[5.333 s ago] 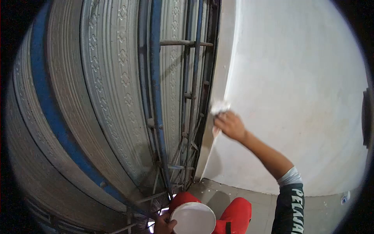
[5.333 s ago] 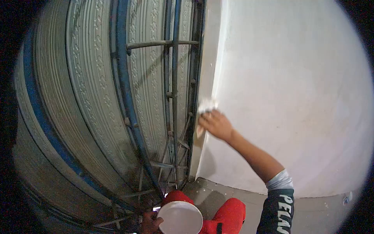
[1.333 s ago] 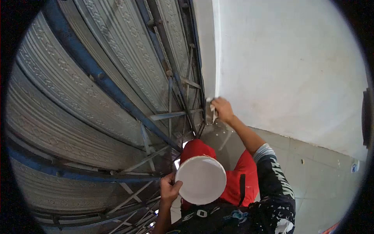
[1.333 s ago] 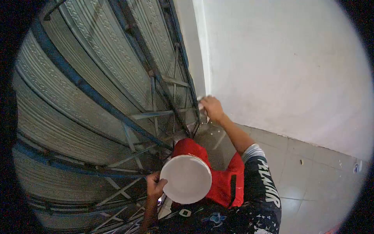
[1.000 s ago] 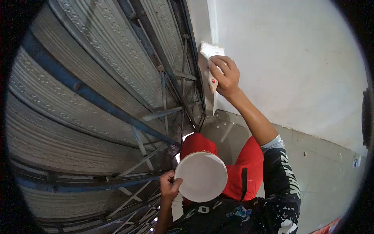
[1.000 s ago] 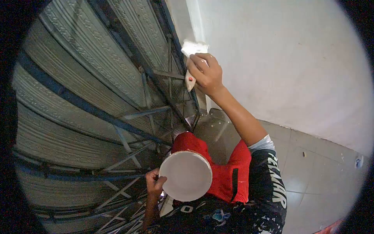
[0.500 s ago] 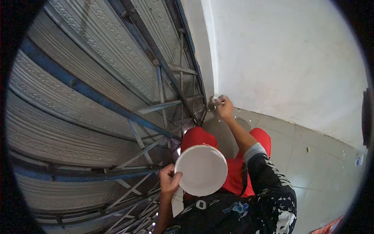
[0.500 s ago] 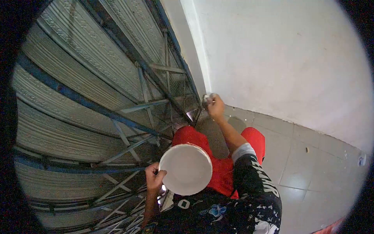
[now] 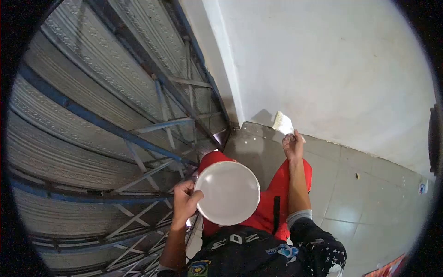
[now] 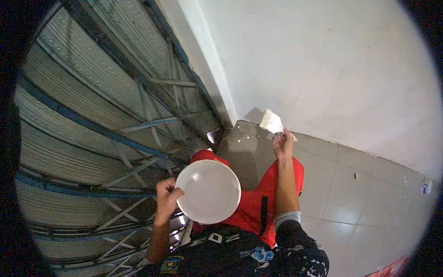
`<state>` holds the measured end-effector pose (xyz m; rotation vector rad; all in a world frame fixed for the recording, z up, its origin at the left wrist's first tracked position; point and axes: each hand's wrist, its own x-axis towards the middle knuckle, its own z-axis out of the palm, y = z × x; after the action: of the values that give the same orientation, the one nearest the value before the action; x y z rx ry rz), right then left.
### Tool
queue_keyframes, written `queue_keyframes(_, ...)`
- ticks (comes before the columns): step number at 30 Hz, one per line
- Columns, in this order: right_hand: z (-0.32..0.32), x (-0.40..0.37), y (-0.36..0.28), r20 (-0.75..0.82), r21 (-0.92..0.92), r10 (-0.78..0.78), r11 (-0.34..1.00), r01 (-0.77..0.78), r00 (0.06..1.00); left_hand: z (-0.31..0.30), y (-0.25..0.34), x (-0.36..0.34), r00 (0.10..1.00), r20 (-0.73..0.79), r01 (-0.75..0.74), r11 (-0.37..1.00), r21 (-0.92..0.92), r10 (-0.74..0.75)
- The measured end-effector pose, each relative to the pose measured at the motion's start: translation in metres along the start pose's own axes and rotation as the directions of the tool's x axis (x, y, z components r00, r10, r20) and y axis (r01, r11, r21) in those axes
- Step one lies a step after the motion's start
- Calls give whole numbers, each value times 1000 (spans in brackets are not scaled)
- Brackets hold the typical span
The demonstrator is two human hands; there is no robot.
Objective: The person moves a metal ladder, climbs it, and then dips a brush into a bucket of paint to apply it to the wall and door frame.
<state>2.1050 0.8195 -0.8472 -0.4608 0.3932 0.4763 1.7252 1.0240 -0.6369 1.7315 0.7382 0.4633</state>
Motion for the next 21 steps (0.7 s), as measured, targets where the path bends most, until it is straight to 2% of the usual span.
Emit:
queue_keyframes(1, 2, -7, -9, -5, 1, -1, 1000, 1, 1000, 6, 4, 5, 1000, 4, -1, 1000, -12, 1)
queue_keyframes(3, 3, -13, -24, 148, 43, -4, 999, -2, 989, 23, 19, 15, 1000, 9, 27, 999, -42, -27)
queue_keyframes(5, 2, -22, -31, 188, 60, -18, 998, 7, 982, 40, 21, 29, 1000, 4, -25, 999, -46, 25)
queue_keyframes(6, 1, -31, -32, 228, 78, -32, 997, 15, 973, 47, 15, 38, 998, 22, -55, 998, 16, 54)
queue_keyframes(7, 1, -44, -32, 225, 81, -30, 997, 11, 974, 56, 6, 45, 998, 23, -52, 998, 21, 52)
queue_keyframes(9, 5, -77, -32, 101, 47, -122, 992, 118, 987, 78, -15, 62, 999, 38, -34, 998, 61, 32)
queue_keyframes(10, 5, -95, -33, 106, 89, -124, 989, 115, 987, 85, -28, 74, 995, 84, -74, 981, 182, 60)
queue_keyframes(11, 6, -113, -34, 111, 128, -125, 986, 111, 986, 95, -30, 85, 995, 76, -80, 980, 180, 67)
queue_keyframes(13, 20, -154, -38, 9, 198, -149, 969, 145, 989, 124, -35, 103, 961, 206, 86, 909, 408, -183)
queue_keyframes(15, -19, -173, -44, 158, 330, -95, 943, 38, 983, 147, -64, 125, 916, 331, -2, 824, 567, -226)
queue_keyframes(17, -24, -203, -45, 161, 349, -91, 937, 30, 983, 164, -141, 148, 917, 398, -283, 743, 606, 24)
queue_keyframes(18, -22, -219, -46, 171, 367, -104, 929, 35, 980, 171, -137, 152, 878, 443, -166, 753, 637, -181)
queue_keyframes(19, -18, -233, -46, 164, 360, -90, 933, 26, 982, 174, -131, 155, 797, 475, -53, 742, 669, -371)
queue_keyframes(21, 0, -251, -46, -4, 414, 26, 910, -22, 1000, 176, -175, 160, 792, 482, -36, 759, 650, -375)
